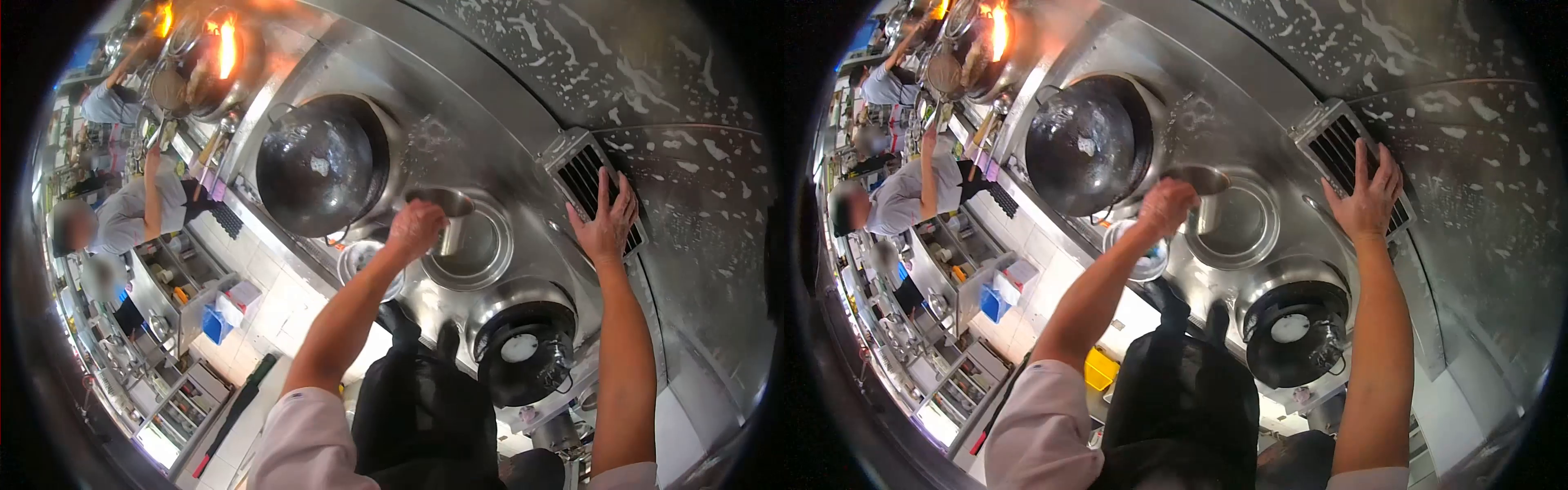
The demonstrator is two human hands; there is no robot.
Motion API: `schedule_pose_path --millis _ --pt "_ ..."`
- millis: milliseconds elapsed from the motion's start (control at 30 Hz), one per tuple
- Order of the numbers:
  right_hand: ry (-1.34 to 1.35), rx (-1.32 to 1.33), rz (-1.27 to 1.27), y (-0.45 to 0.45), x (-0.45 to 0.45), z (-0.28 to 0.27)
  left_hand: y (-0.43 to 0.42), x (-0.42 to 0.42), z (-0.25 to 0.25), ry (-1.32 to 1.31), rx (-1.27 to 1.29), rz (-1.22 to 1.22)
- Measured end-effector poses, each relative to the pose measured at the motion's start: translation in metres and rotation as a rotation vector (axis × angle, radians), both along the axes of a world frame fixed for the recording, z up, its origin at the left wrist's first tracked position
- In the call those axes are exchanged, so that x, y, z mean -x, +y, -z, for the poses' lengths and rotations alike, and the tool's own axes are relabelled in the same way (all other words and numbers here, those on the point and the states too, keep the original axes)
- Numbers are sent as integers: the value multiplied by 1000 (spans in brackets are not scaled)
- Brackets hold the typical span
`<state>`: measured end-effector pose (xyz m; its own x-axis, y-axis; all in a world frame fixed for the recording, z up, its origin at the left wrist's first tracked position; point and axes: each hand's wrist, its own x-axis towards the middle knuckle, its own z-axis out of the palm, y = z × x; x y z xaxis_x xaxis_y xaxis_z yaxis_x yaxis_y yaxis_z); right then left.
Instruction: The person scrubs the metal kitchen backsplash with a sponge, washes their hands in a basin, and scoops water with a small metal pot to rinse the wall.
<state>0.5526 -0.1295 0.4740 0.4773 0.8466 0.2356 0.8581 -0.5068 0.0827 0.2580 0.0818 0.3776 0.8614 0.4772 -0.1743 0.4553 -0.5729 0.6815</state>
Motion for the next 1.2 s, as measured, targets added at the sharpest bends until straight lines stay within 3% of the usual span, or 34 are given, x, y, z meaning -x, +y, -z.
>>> schedule_pose_path --millis 167,233,267,333,400,500,533,600,733,800,867,900,967,1067,1100,1133,1200 --pt "-14 -20 -16 -4 -2 4 -94 15 112 71 97 95" --pt "-13 -24 -17 -5 -2 5 -120 16 145 376 172 47" --pt "-7 -37 -22 -5 -1 5 -132 20 155 379 180 45" --pt "-15 -46 -28 -4 -2 5 -148 31 164 287 205 -112" --pt "-19 -50 -16 -6 -1 5 -159 39 169 215 147 -111" --pt "-51 -65 -18 -8 0 9 -163 43 156 -23 -56 -278" --pt "-76 -76 -18 -8 -1 9 -169 49 154 -19 -63 -278" --pt "-100 -121 -45 -10 -4 13 -187 71 156 192 202 -213" --pt "-143 -186 -72 -13 -7 20 -209 109 187 205 34 1" --pt "-150 -216 -95 -14 -8 24 -212 107 204 119 -99 -59" --pt "-184 -200 -97 -15 -3 18 -208 83 199 -39 -363 -495" --pt "-206 -211 -100 -15 -4 22 -206 77 204 -37 -356 -499" --pt "-229 -230 -106 -16 -8 31 -196 68 223 240 359 -534" --pt "-290 -234 -113 -18 -17 37 -189 54 270 376 426 -543" --pt "-301 -239 -113 -19 -19 38 -190 52 307 369 398 -537" --pt "-335 -218 -143 -20 -21 38 -188 48 308 359 398 -536" --pt "-373 -203 -174 -17 -2 27 -182 40 305 123 614 -576"
